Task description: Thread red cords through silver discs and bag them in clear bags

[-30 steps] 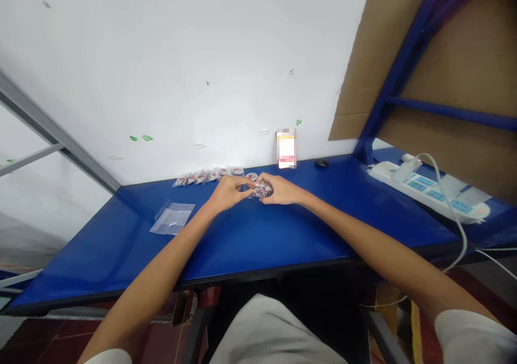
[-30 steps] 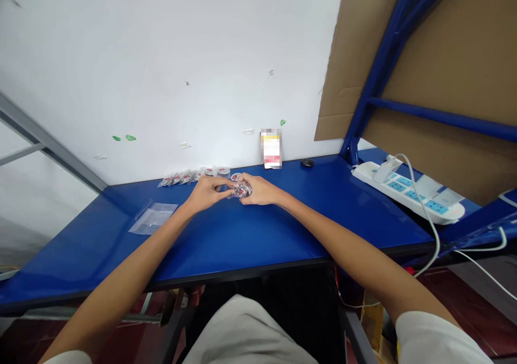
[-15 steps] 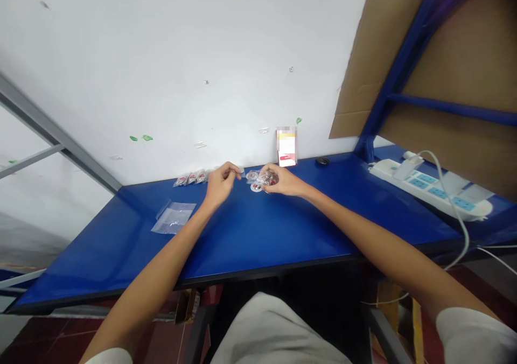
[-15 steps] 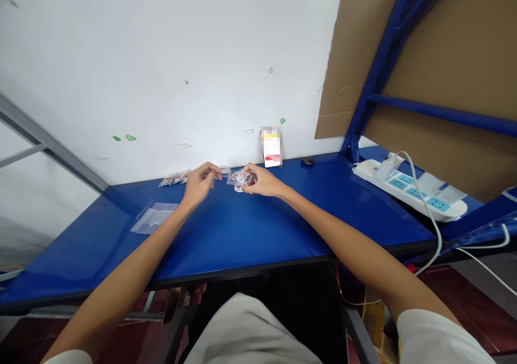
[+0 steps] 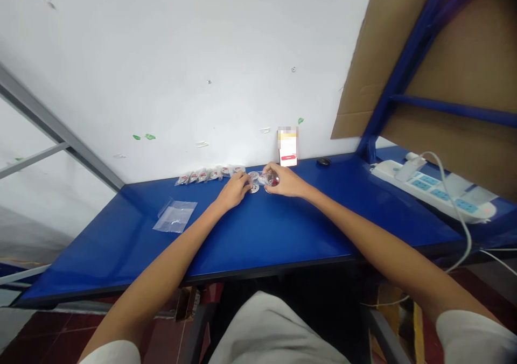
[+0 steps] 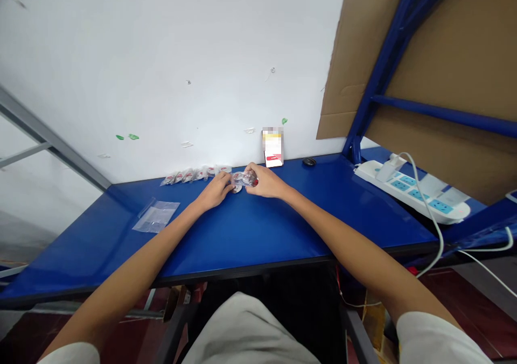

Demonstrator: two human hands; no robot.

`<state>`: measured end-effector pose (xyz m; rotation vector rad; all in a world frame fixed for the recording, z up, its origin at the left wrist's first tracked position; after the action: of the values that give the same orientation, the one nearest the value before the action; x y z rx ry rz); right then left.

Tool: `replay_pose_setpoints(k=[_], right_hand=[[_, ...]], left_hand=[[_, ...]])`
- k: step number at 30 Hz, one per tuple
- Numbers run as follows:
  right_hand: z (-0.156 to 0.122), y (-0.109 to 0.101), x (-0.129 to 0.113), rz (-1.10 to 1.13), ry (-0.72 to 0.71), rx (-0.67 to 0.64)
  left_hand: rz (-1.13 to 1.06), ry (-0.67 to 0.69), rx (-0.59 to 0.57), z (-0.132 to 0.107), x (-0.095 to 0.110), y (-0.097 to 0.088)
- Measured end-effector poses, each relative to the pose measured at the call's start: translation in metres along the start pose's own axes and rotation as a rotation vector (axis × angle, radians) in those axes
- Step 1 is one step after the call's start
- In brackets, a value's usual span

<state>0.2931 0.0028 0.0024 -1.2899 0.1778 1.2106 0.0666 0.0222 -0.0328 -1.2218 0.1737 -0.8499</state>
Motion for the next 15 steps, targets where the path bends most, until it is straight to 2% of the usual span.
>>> replay_pose_setpoints(k=[3,6,9,12,15], right_hand=[[0.001,0.0,0.003,-0.104,-0.029,0.004],[0.001,0.002,0.008,-0.174,-0.054,0.003],[0.001,0.003,0.012,-0.188,-0.059,-0.001],[0.0,0.004,0.012,-0.178,-0.065,-0.007],[0.0,0.005,0.011,-0.17,-0.076,-0.008]], left_hand=[[-0.144,-0.046,-0.001,0.0,-0.007,-0.008],[-0.462,-0.175,0.013,0.0,-0.011,-0.02],[-0.751,-0.213,0.049,-0.001,-0.005,-0.038],[-0.843,-0.222,0.061,-0.004,0.005,-0.055],[-0.846,-0.275,0.01,-0.006,0.016,-0.06]])
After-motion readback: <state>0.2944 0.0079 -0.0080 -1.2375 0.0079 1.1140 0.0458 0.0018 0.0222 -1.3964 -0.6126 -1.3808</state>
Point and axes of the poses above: each hand's wrist, its own z-axis towards the middle knuckle, its own y-axis out of the palm, x = y × z, the point moved 3 cm from there along z, towards the middle knuckle, and after that the axes turned 2 degrees about -x, right-handed, at the moved point
